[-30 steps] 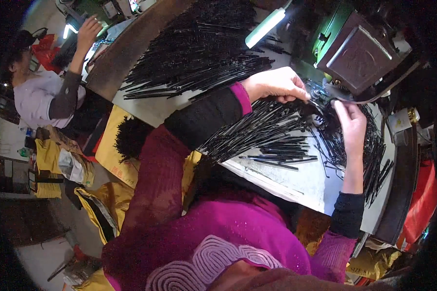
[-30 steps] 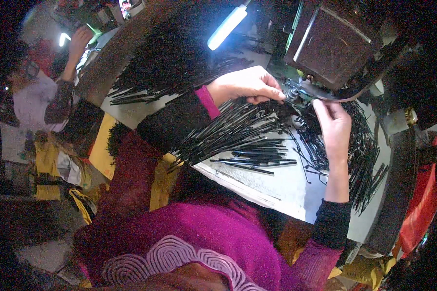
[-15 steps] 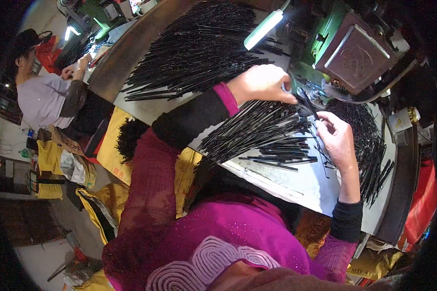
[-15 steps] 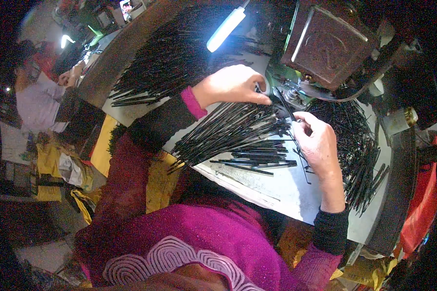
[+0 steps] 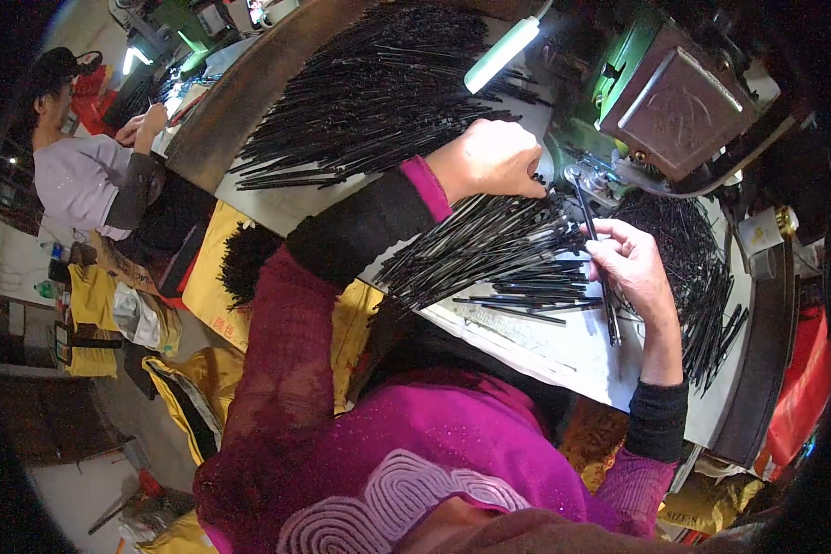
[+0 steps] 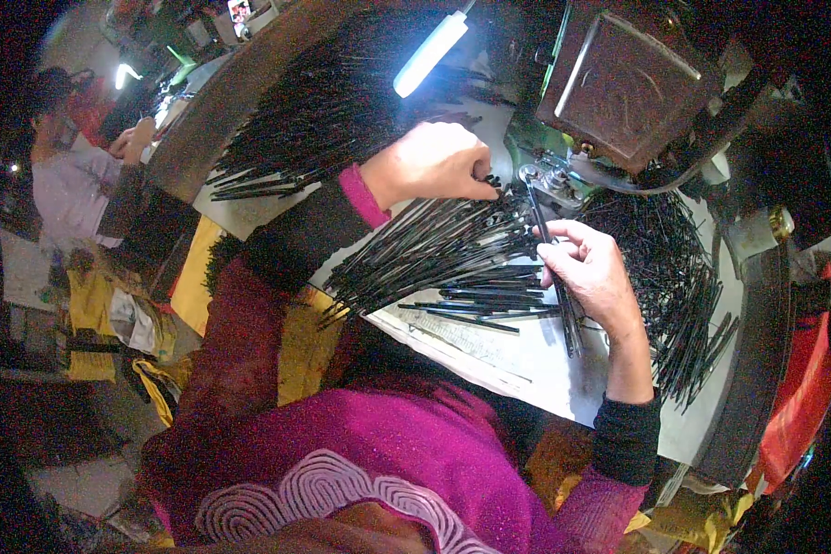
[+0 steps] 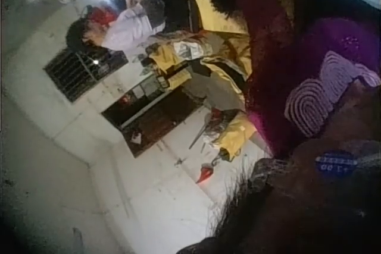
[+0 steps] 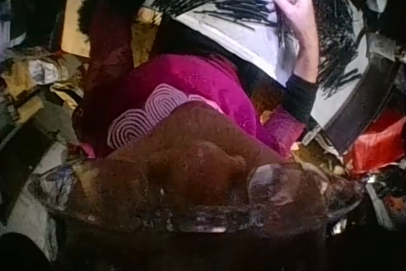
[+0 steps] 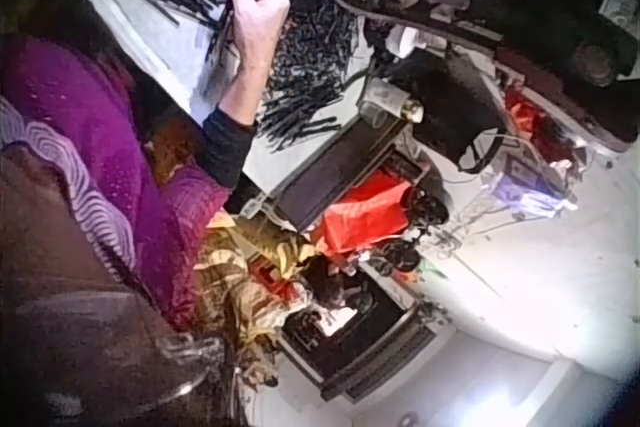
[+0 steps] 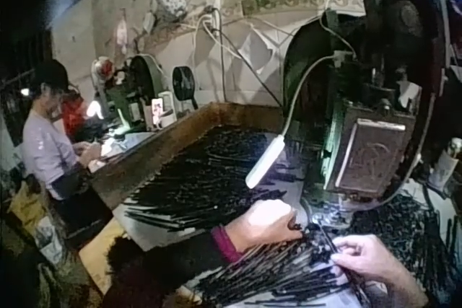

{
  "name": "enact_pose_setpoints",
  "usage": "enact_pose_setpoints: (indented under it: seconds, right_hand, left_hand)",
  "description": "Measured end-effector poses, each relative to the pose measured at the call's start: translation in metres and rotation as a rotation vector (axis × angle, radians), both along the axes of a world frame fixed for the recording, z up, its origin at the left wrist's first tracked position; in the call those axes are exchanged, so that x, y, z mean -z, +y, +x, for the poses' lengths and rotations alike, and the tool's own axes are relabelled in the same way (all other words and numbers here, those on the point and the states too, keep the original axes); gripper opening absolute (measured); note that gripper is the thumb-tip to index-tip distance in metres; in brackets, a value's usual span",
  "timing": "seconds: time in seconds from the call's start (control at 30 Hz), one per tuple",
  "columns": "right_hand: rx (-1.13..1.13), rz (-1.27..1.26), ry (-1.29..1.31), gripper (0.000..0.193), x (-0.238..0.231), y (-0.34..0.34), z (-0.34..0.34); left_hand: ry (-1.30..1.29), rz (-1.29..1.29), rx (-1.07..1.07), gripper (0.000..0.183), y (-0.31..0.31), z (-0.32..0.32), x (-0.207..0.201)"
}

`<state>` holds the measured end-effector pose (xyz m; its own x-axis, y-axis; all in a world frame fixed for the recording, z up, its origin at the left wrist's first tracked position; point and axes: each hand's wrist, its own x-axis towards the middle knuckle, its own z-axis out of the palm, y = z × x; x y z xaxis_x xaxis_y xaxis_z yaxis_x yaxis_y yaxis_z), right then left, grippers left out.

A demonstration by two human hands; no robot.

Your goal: The worker is processing thin black rods or wires using a small assembly machine on a workbench.

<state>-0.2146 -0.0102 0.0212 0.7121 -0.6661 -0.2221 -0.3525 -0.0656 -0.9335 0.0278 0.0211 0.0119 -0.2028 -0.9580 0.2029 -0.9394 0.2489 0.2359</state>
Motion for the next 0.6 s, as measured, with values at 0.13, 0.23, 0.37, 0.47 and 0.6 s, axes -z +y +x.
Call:
enact_pose_setpoints:
  seconds: [0.13,0.23,0.37,0.47,0.6]
  right_hand:
    - [-0.014,0.039,-0.007,0.025,-0.0025,0.0011,0.0019]
    - [-0.020,0.030,0.011,0.025,-0.0052,0.0018,0.0010]
    - [-0.024,0.043,-0.011,0.026,-0.0029,0.0007,0.0011]
    - [-0.028,0.034,-0.009,0.026,-0.0033,0.0003,0.0003]
    - [-0.014,0.033,-0.009,0.027,-0.0026,0.0015,0.0018]
  left_hand:
    - [-0.014,-0.025,0.002,0.021,-0.0012,-0.0015,0.0094]
    - [-0.030,-0.009,-0.016,0.017,-0.0029,-0.0026,0.0101]
    - [-0.043,-0.040,-0.020,0.016,-0.0004,-0.0026,0.0111]
    - [-0.092,-0.086,0.012,0.015,0.0028,-0.0045,0.0082]
    - [-0.149,-0.087,-0.032,0.016,0.0017,-0.0065,0.0069]
